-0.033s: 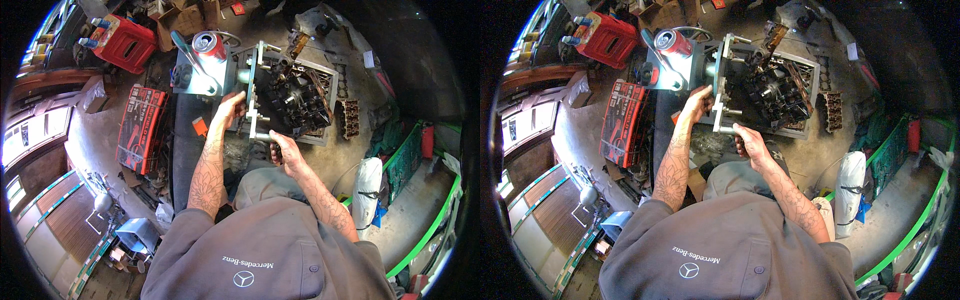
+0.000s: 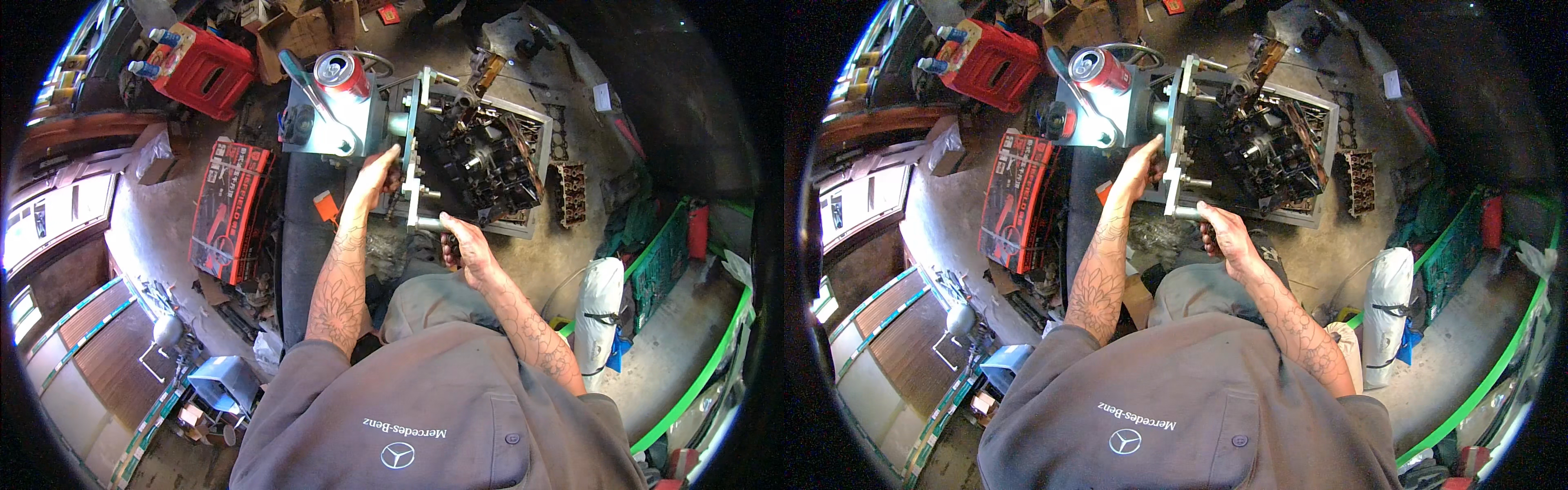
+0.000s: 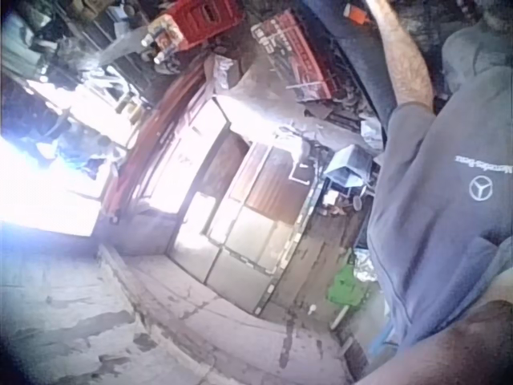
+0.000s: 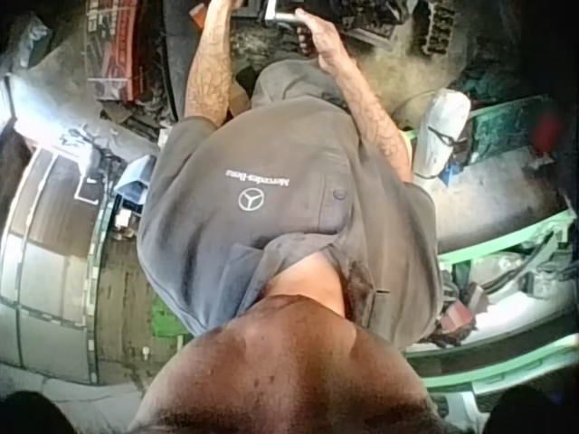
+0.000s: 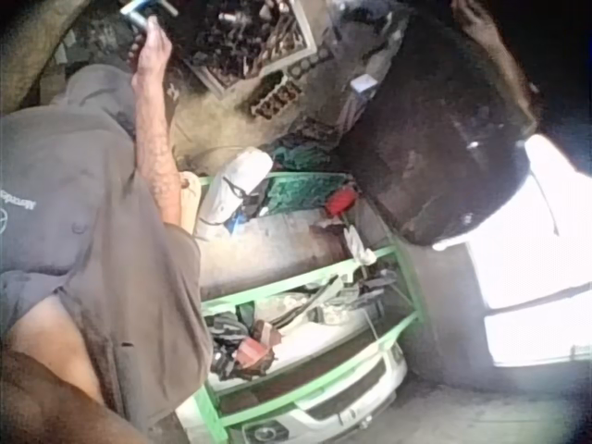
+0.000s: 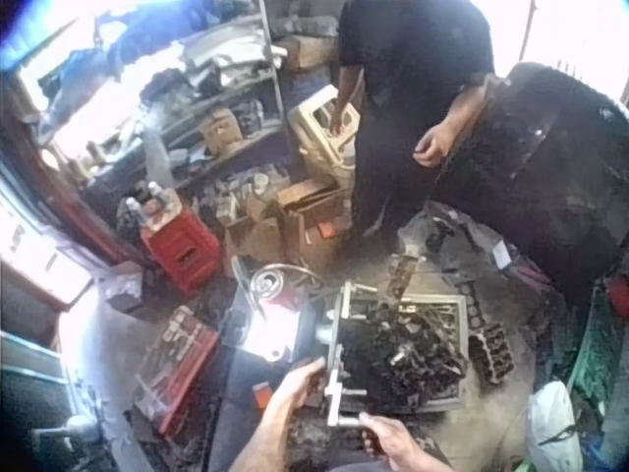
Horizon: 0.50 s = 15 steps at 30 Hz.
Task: The person assembles an engine block on a workbench, handling various components including a cylinder head and gasket. They use a torque wrench to tighten bolts and manipulate engine parts with their hands.
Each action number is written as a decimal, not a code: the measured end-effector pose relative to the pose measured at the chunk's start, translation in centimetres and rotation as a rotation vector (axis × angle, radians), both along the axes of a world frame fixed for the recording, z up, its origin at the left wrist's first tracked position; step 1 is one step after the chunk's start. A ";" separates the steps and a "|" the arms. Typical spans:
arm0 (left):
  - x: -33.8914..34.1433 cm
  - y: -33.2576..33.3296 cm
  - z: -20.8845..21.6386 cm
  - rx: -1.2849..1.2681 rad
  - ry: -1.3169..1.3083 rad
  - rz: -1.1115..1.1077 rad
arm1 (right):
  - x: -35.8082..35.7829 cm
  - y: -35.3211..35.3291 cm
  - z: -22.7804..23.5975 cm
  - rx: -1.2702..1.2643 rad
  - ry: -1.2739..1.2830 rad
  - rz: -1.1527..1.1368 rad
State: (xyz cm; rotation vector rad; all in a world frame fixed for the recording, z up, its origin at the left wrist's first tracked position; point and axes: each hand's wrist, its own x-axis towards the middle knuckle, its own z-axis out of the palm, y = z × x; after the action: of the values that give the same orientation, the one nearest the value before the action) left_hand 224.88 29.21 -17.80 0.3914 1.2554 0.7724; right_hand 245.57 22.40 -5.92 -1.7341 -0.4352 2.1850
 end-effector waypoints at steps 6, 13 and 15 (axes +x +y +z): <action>1.4 1.2 2.9 0.027 0.022 0.094 | 0.1 0.0 0.1 -0.015 -0.013 -0.002; 0.1 -0.4 -0.7 0.041 0.015 0.085 | 0.0 0.1 0.2 -0.007 -0.004 -0.001; 0.2 0.3 0.4 0.010 0.077 0.062 | 0.0 0.1 0.3 0.001 -0.002 -0.003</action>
State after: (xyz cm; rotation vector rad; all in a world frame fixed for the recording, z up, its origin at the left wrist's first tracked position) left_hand 225.11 29.51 -17.37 0.3944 1.3413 0.8233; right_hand 245.54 22.55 -5.60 -1.7357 -0.4345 2.1806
